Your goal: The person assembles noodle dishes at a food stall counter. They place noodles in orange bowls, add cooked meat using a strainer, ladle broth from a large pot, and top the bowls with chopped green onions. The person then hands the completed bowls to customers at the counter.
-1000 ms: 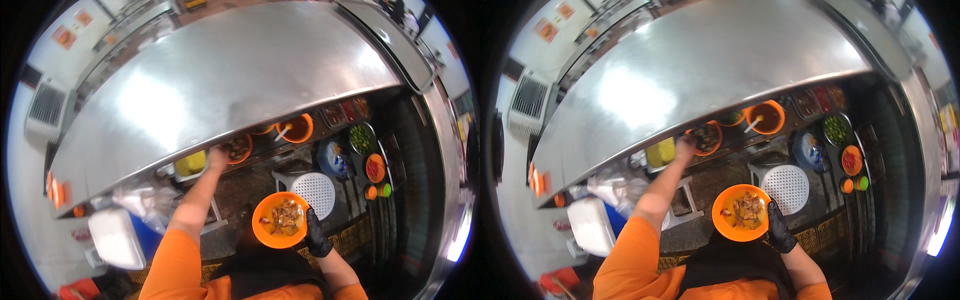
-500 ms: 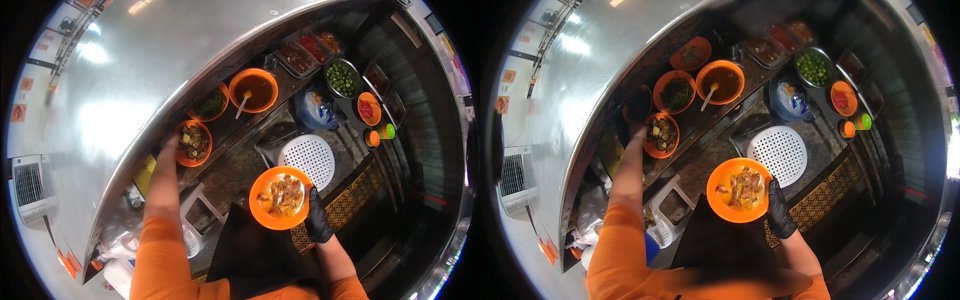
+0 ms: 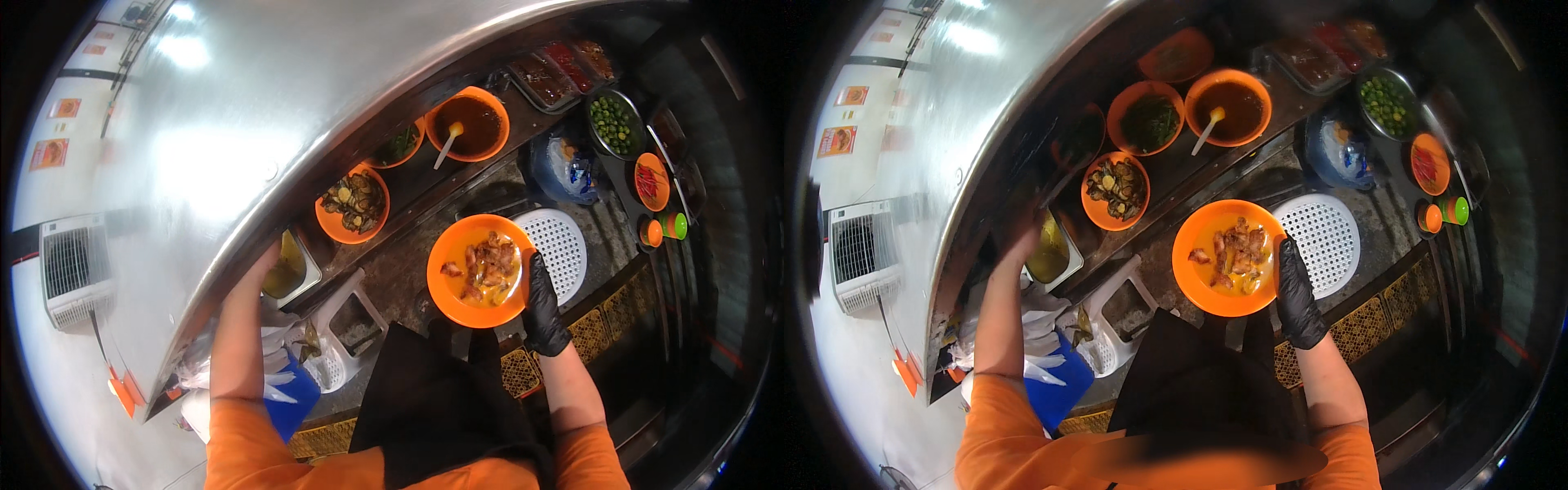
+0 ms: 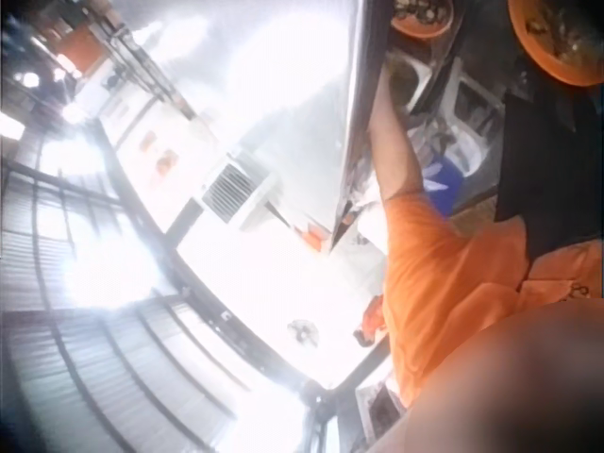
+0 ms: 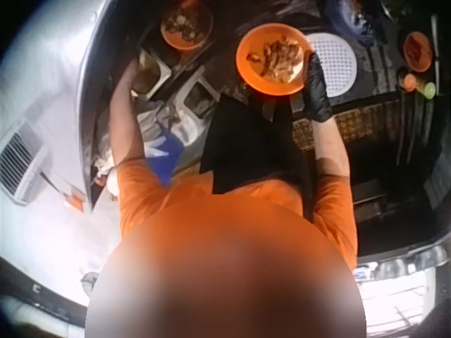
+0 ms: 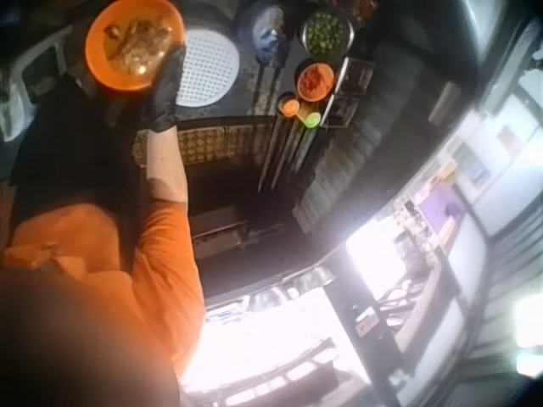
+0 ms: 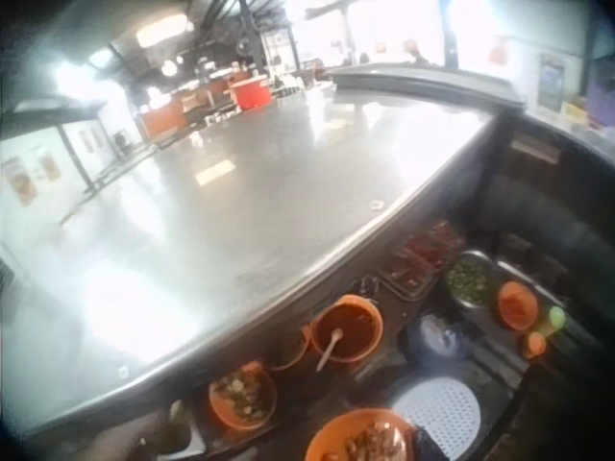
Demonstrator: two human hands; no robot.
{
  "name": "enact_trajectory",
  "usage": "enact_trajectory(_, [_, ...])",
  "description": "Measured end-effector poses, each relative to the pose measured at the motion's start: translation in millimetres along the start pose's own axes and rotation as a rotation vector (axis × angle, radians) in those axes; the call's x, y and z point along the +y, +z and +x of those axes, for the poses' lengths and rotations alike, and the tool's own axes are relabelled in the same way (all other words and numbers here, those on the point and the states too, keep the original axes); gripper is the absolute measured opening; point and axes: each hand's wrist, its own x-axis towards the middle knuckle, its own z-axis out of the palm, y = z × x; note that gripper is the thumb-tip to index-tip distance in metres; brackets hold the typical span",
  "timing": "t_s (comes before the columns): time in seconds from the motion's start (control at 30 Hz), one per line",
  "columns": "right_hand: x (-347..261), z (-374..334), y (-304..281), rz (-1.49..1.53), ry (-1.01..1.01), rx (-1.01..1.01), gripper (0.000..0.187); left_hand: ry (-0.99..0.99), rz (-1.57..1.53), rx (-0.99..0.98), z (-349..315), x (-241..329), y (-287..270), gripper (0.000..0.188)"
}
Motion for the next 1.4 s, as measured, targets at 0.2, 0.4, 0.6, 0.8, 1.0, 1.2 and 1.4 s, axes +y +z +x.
enact_trajectory(0.2, [5.7, 5.3, 10.3, -0.007, 0.007, -0.045, 0.043, -0.045, 0.338, -0.004, 48.0, -1.3, 6.7, 0.033])
enact_trajectory(0.4, [7.8, 7.4, 25.3, -0.064, 0.004, -0.077, 0.046, -0.043, 0.540, -0.046, 78.6, 2.7, 6.8, 0.029])
enact_trajectory(0.6, [13.2, 13.5, 35.0, -0.077, -0.014, -0.095, 0.047, 0.110, 0.564, -0.041, 95.8, 13.7, 9.9, 0.027])
enact_trajectory(0.8, [13.2, 14.7, 43.5, 0.022, -0.079, -0.233, 0.047, 0.015, 0.533, -0.129, 98.4, -2.4, 5.5, 0.029])
enact_trajectory(1.0, [13.6, 27.8, 53.9, -0.041, -0.009, -0.196, 0.051, -0.034, 0.290, -0.060, 60.0, -56.6, -1.7, 0.031])
enact_trajectory(1.2, [36.2, 66.8, 79.0, 0.024, -0.044, -0.168, 0.051, -0.073, -0.039, -0.024, 25.8, -106.1, -5.8, 0.034])
enact_trajectory(1.4, [45.2, 97.3, 108.3, -0.027, -0.123, -0.162, 0.053, -0.104, -0.437, -0.013, -23.5, -73.6, -43.0, 0.038])
